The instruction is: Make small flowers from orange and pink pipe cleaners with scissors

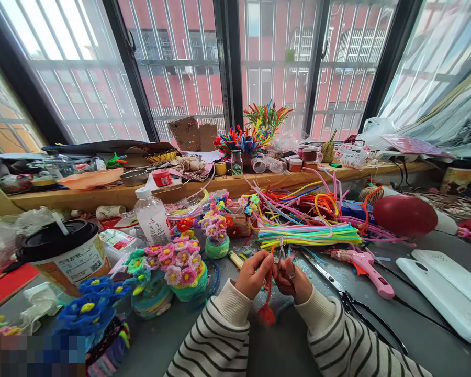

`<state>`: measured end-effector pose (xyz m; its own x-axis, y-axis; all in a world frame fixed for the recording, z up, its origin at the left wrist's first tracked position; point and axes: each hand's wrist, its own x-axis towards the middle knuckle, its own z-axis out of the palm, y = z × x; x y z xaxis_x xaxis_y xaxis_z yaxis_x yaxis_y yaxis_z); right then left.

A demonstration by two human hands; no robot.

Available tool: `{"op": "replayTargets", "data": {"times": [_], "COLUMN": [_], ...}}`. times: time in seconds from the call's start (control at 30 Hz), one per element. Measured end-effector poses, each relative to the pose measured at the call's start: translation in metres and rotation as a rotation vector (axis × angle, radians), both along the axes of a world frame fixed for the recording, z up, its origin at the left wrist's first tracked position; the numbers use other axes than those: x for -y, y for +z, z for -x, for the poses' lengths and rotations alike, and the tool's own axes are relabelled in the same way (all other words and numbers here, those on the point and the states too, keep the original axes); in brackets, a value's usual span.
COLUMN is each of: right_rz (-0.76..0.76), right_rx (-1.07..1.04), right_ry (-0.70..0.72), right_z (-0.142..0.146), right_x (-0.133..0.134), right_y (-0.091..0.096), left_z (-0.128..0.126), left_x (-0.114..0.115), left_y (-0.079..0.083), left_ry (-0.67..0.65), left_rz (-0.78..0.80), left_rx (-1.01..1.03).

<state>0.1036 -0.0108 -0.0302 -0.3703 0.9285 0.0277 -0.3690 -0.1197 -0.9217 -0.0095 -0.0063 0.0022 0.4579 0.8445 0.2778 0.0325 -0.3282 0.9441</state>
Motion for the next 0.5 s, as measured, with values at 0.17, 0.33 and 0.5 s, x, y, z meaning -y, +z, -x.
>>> {"op": "replayTargets", "data": {"times": [0.17,0.33,0.5], "right_rz": [-0.040,-0.112,-0.154], "right_rx": [0.048,0.073,0.090], "right_ry": [0.059,0.055,0.022], "right_z": [0.0018,0.0023,0.0006], "right_x": [0.0045,0.0088,0.0069], "right_y": [0.0069,0.0105,0.0046], "left_z": [0.0013,0.0015,0.0004], "left_x": [-0.0010,-0.0020,-0.0015], "left_y": [-0.0004,-0.0029,-0.0029], "left_ry": [0.050,0.049,0.033], "left_rz": [-0.021,-0.017,-0.019], "left_rx": [-0.010,-0.024,-0.026]}}
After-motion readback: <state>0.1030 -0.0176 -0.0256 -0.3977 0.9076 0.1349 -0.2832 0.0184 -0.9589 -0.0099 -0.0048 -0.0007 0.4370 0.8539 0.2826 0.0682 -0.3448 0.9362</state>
